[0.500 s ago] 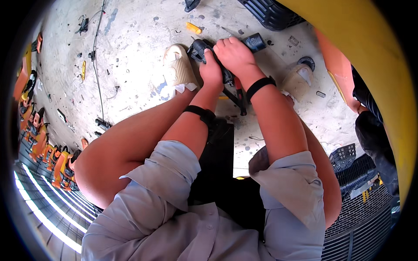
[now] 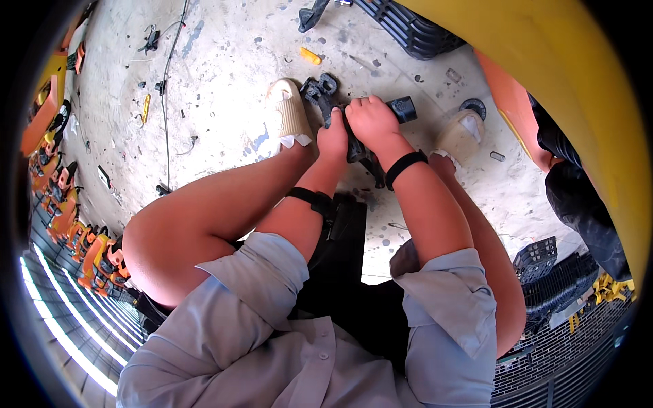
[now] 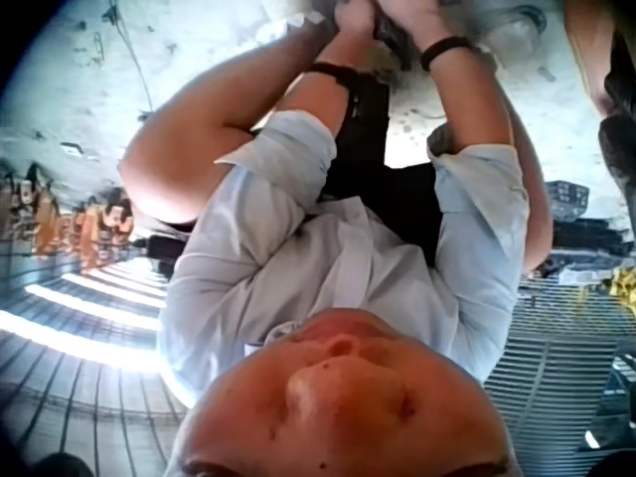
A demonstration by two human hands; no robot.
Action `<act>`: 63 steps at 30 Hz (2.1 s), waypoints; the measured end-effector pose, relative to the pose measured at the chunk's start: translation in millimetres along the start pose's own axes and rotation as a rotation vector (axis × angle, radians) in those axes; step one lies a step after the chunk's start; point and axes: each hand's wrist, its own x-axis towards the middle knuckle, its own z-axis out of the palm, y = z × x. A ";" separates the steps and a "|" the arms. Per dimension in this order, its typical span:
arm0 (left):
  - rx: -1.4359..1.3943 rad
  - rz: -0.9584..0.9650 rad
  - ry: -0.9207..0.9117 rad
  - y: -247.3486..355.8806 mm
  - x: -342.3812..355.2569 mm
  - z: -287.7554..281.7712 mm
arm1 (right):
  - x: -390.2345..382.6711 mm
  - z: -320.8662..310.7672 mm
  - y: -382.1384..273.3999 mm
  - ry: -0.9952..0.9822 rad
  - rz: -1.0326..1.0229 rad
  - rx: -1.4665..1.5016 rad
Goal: The person disassembles a component of a yellow scooter using a drill and then handles a small black mechanical part and a bolt by hand.
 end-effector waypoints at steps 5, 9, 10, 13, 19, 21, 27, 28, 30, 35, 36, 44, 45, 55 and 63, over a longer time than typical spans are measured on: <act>0.181 0.015 0.005 3.9 6.9 -19.5 | -3.1 -1.3 -19.6 -0.015 0.110 0.069; 0.252 0.101 -0.022 19.0 11.8 -35.0 | 1.9 -9.1 -28.2 -0.051 0.193 0.181; 0.291 0.118 -0.016 21.0 11.3 -38.3 | 2.4 -10.4 -30.1 -0.073 0.207 0.204; 0.376 0.125 -0.031 25.6 11.2 -44.5 | 2.9 -12.2 -34.5 -0.109 0.243 0.266; 0.429 0.115 -0.111 33.4 14.8 -51.9 | 2.0 -15.9 -38.8 -0.129 0.274 0.340; 0.429 0.094 -0.151 38.9 15.7 -55.4 | 2.5 -16.6 -40.0 -0.129 0.269 0.324; 0.485 0.085 -0.205 52.1 12.2 -70.2 | 5.3 -10.3 -61.2 -0.026 0.432 0.387; 0.508 0.122 -0.204 53.2 12.0 -71.4 | 5.4 -8.8 -63.7 0.036 0.438 0.379; 0.559 0.156 -0.186 54.2 13.3 -71.8 | 4.3 -6.7 -67.8 0.024 0.460 0.390; 0.601 0.153 -0.173 51.7 24.4 -66.1 | 1.1 -7.7 -61.9 0.025 0.436 0.455; 0.598 0.132 -0.174 50.4 26.4 -65.7 | 1.1 -8.7 -61.1 0.020 0.423 0.464; 0.645 0.197 -0.114 47.3 31.4 -70.4 | 5.9 -10.5 -68.4 0.018 0.449 0.456; 0.676 0.219 -0.090 48.4 31.2 -70.5 | 5.7 -9.9 -69.2 0.028 0.464 0.456; 0.693 0.180 -0.170 58.9 23.7 -67.4 | 3.8 -7.6 -64.6 0.037 0.470 0.509; 0.709 0.156 -0.186 63.4 16.5 -71.3 | 2.5 -9.1 -70.9 0.014 0.483 0.582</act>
